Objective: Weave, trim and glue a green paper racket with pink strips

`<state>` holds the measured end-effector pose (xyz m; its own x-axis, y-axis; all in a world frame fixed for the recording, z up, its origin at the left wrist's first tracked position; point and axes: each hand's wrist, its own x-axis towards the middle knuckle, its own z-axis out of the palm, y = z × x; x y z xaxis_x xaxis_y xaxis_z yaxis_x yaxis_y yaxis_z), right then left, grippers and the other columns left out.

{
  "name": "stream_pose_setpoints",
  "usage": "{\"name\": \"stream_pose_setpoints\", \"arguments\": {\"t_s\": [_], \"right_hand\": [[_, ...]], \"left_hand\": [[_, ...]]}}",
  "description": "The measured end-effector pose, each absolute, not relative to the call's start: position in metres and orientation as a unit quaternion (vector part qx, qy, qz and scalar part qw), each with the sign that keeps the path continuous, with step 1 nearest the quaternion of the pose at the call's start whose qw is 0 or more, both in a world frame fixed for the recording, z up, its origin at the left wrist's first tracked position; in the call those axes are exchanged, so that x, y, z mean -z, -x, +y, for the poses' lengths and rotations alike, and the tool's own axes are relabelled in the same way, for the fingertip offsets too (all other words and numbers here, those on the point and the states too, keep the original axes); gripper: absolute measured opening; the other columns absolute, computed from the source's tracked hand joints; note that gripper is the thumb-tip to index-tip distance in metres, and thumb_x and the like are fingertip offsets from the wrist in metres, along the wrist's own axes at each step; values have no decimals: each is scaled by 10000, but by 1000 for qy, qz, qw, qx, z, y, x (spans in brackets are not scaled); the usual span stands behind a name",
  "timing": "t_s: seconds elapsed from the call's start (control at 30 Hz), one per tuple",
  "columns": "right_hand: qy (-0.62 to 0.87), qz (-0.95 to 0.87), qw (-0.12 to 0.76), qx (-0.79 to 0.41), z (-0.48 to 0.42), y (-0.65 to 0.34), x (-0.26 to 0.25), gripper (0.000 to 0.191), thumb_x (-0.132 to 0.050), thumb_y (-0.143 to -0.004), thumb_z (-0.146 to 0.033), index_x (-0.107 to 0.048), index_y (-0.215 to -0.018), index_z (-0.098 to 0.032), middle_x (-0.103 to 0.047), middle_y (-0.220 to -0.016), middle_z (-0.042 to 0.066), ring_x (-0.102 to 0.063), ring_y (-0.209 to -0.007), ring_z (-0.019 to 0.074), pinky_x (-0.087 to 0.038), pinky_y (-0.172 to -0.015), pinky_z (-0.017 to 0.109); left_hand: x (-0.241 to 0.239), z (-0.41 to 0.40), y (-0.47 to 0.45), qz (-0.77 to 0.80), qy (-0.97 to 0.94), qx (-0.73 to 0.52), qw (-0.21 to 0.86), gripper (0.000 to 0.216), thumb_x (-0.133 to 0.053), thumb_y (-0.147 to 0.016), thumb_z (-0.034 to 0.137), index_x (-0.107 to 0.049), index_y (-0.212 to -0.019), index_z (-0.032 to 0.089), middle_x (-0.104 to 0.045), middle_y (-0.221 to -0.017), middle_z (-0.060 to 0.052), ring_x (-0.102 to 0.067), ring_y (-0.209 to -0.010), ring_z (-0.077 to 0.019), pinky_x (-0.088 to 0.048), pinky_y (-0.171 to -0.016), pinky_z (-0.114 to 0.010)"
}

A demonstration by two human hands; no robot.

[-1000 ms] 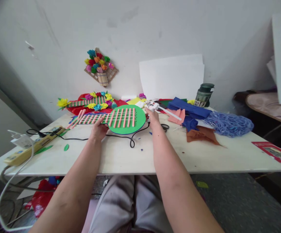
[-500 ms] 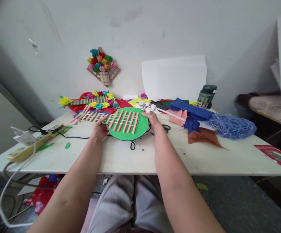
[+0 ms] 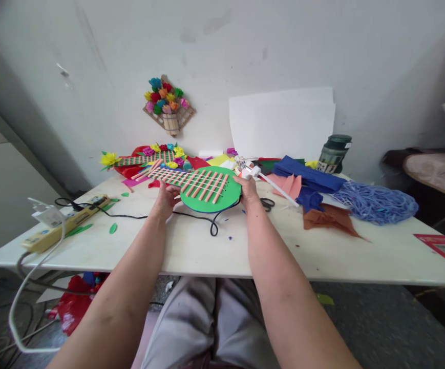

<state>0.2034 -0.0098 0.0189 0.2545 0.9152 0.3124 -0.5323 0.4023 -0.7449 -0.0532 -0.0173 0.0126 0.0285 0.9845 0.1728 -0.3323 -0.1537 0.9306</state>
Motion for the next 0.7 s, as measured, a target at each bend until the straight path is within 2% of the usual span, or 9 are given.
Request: {"name": "stream_pose_setpoints", "arguments": {"t_s": [0.1, 0.2, 0.43, 0.7], "right_hand": [[268, -362, 768, -455, -7, -202, -18, 350, -699, -482, -185, -595, -816, -168, -681, -708, 2, -641, -733, 223, -535, -652, 347], [291, -350, 781, -428, -6, -199, -17, 359, -694, -491, -214, -589, -832, -174, -678, -723, -2, -637, -755, 223, -533, -650, 337], [331, -335, 799, -374, -2, -194, -18, 403, -661, -523, -312, -562, -893, -188, -671, -879, 23, -614, -866, 216, -516, -700, 326], [330, -350, 805, -346, 0, -180, -18, 503, -640, -548, -339, -540, -1019, -193, -651, -959, 41, -576, -953, 198, -474, -809, 335]], "left_hand": [[-11, -15, 55, 377, -453, -613, 526, 624, -342, -676, 738, -580, -663, 161, -636, -752, -73, -592, -785, -183, -463, -712, -301], [-12, -14, 56, 387, -430, -617, 534, 630, -359, -660, 743, -585, -659, 155, -646, -802, -88, -593, -743, -173, -471, -706, -309], [-15, -16, 54, 415, -417, -565, 578, 581, -453, -642, 707, -560, -630, 137, -635, -656, -109, -586, -547, -162, -482, -601, -319], [-12, -18, 50, 423, -479, -485, 596, 445, -574, -646, 571, -597, -680, 128, -652, -727, -115, -607, -647, -178, -484, -621, -306]]}}
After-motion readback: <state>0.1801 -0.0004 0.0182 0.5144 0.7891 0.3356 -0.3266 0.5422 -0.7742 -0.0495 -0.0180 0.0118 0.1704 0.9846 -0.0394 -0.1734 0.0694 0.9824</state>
